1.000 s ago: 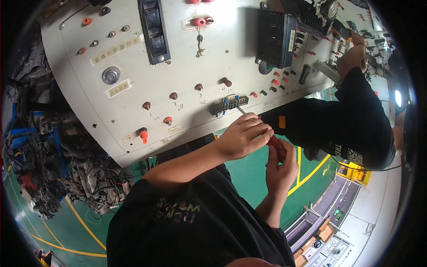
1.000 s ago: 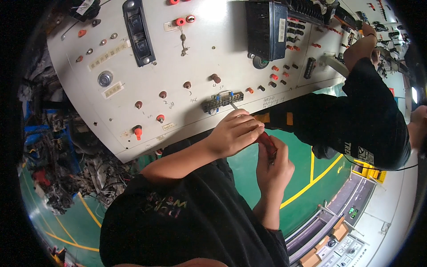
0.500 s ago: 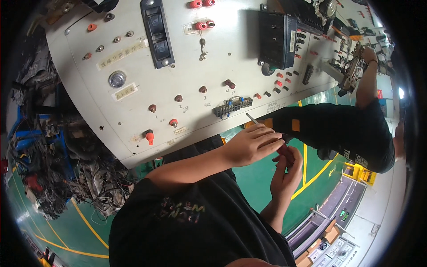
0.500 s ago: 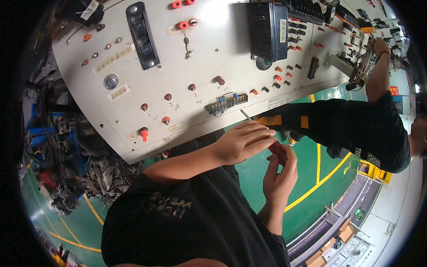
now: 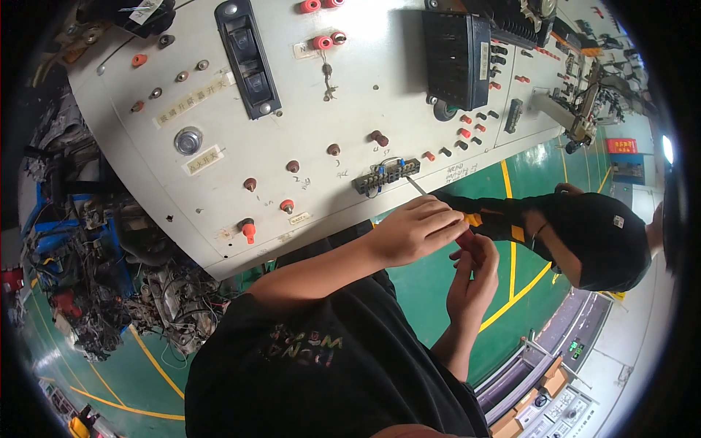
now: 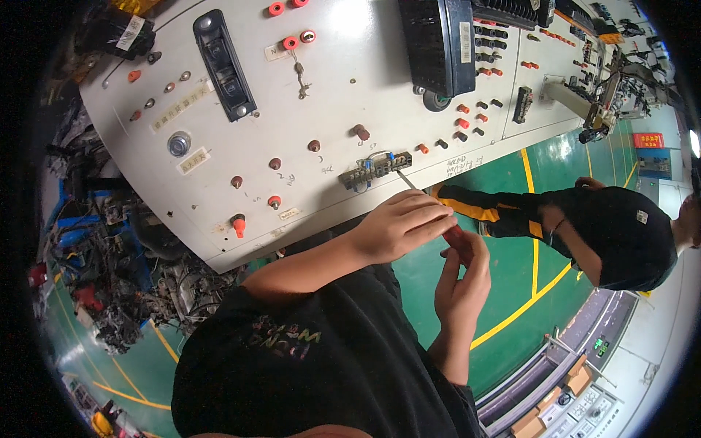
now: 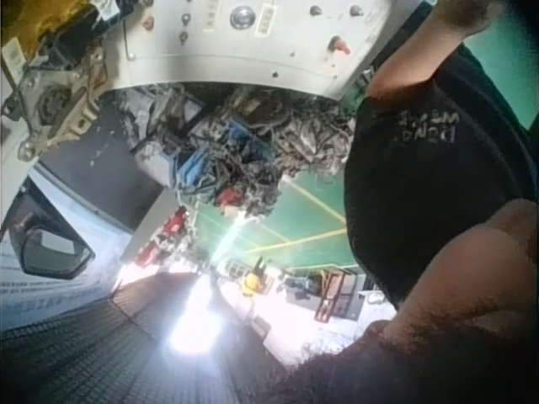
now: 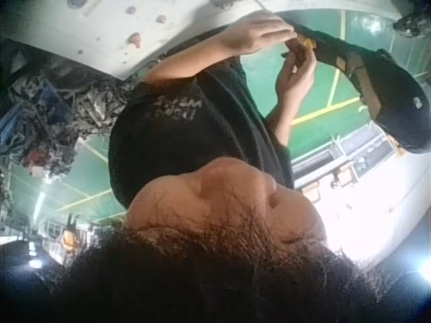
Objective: The person uses a screwdriver to secure wires into a terminal block on a control panel, then moves to a workbench to strip the end of a wire on a steering column switch assembly.
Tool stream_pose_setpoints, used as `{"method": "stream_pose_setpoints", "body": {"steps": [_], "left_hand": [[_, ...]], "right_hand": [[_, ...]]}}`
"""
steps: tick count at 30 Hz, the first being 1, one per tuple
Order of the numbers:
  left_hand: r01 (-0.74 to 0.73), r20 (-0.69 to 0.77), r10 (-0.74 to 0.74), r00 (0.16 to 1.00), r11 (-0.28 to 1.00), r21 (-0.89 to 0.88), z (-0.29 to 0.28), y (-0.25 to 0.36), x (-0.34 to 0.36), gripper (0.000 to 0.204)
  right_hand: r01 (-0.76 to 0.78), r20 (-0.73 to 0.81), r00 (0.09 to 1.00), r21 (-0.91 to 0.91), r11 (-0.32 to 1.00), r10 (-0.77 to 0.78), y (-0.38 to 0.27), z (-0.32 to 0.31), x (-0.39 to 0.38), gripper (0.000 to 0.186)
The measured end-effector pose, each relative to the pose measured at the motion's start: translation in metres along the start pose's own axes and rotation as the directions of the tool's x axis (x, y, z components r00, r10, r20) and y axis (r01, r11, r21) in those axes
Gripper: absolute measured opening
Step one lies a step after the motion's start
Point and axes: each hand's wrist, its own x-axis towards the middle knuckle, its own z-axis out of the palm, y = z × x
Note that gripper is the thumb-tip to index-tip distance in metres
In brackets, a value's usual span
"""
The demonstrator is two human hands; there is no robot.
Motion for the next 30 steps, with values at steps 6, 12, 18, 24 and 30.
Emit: {"method": "stream_pose_setpoints", "body": {"steps": [6, 12, 18, 24, 30], "left_hand": [[-0.008, 0.001, 0.008, 1.000, 1.000, 0.011, -0.0042, 0.0004, 0.0015, 0.034], [-0.020, -0.003, 0.020, 1.000, 1.000, -0.007, -0.0038, -0.0019, 0.0010, 0.033], [-0.008, 0.005, 0.008, 1.000, 1.000, -0.005, -0.0034, -0.0035, 0.0013, 0.032], [-0.017, 0.002, 0.017, 1.000, 1.000, -0.009, -0.0019, -0.0020, 0.0021, 0.032], [-0.016, 0.013, 0.016, 1.000, 1.000, -0.002, -0.0009, -0.0023, 0.0003, 0.032]], "right_hand": [[-0.007, 0.016, 1.000, 0.003, 1.000, 0.007, -0.0019, -0.0004, 0.0011, 0.034], [-0.018, 0.003, 1.000, -0.032, 0.999, 0.018, -0.0052, -0.0003, 0.0012, 0.033], [-0.002, -0.009, 1.000, 0.003, 1.000, 0.002, -0.0043, 0.0032, 0.0016, 0.033], [-0.016, -0.016, 1.000, 0.009, 1.000, 0.016, -0.0062, 0.0005, -0.0011, 0.032], [-0.001, -0.005, 1.000, 0.012, 1.000, 0.001, -0.0030, 0.0015, -0.0016, 0.031]]}}
